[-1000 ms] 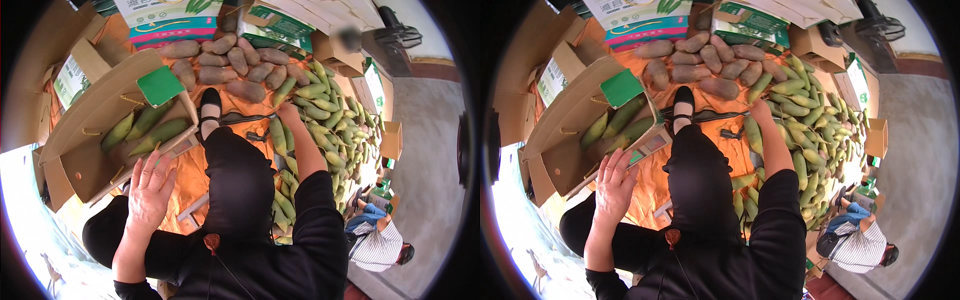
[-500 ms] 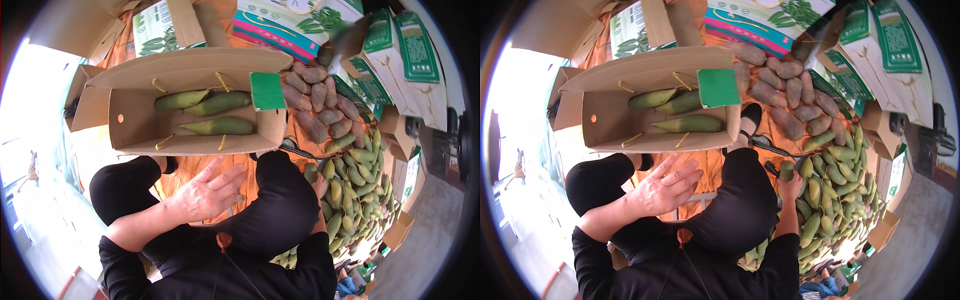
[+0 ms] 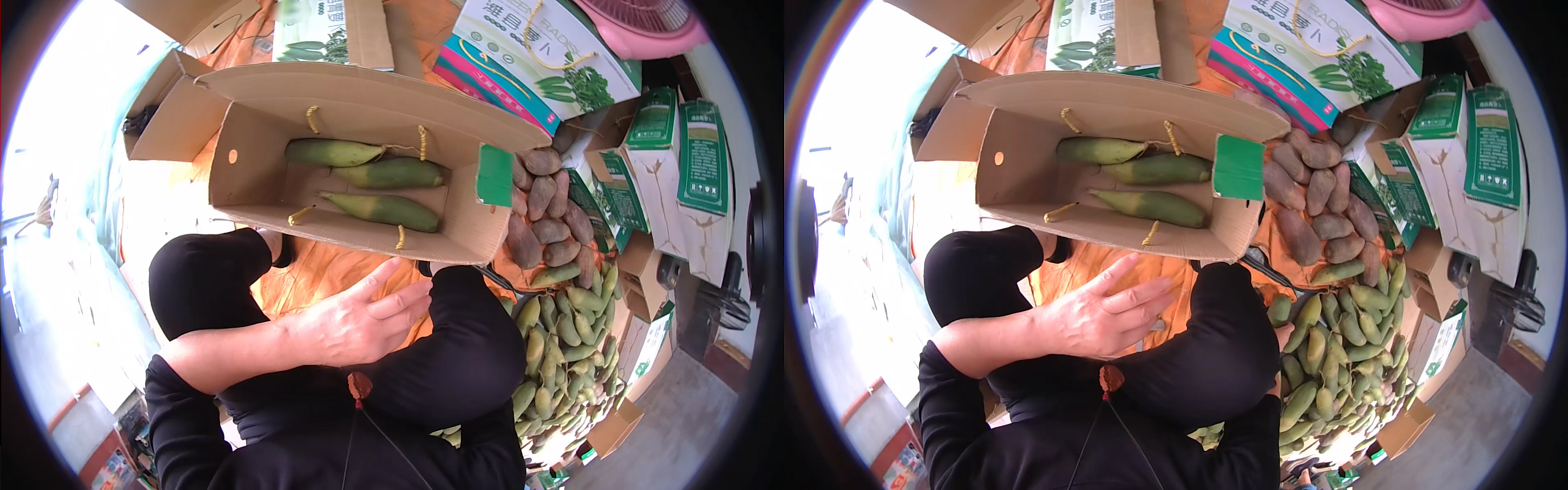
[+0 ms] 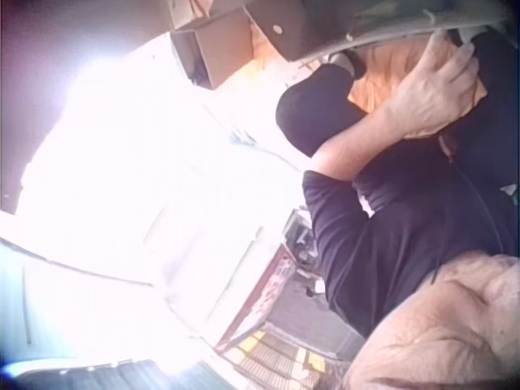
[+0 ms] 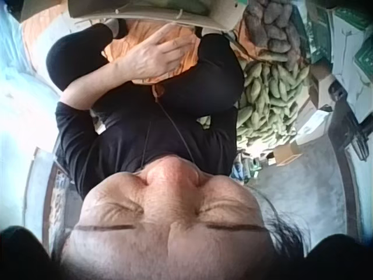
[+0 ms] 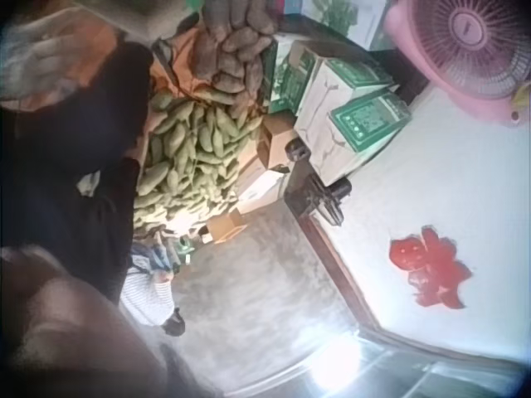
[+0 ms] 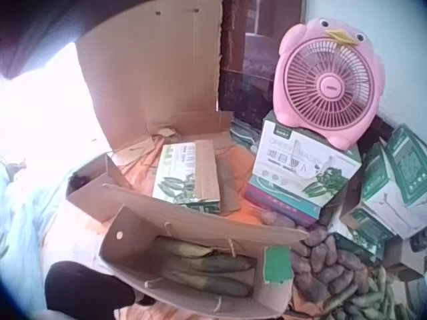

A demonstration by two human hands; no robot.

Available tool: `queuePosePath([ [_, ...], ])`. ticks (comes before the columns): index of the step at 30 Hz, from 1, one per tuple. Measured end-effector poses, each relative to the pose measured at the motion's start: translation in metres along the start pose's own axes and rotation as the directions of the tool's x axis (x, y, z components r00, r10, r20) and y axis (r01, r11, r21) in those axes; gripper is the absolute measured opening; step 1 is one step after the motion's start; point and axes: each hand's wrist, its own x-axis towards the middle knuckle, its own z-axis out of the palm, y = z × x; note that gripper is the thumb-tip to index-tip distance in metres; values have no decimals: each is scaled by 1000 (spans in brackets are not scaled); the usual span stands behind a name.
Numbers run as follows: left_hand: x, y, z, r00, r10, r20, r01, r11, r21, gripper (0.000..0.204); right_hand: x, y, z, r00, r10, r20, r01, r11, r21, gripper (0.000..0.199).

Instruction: Sorting and packing green vegetables into cardboard boxes and weighing them.

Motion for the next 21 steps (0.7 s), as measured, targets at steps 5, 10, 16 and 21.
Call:
queuePosePath([
  [5,-1,-4,-3,1000,-21,14,21,1000,19,15,-14,29,-46,998,-48,35,44,993,110,62],
  [10,2,-5,1,999,23,-33,-21,997,68,18,-15,5,-66,996,-76,36,67,974,216,60],
  [16,-9,-2,1,999,16,-32,-11,989,148,24,-52,-191,-194,948,-317,-28,248,681,688,69],
  [21,-14,-3,-2,999,-15,49,3,972,233,30,-105,-328,-266,753,-656,-50,486,505,713,75],
])
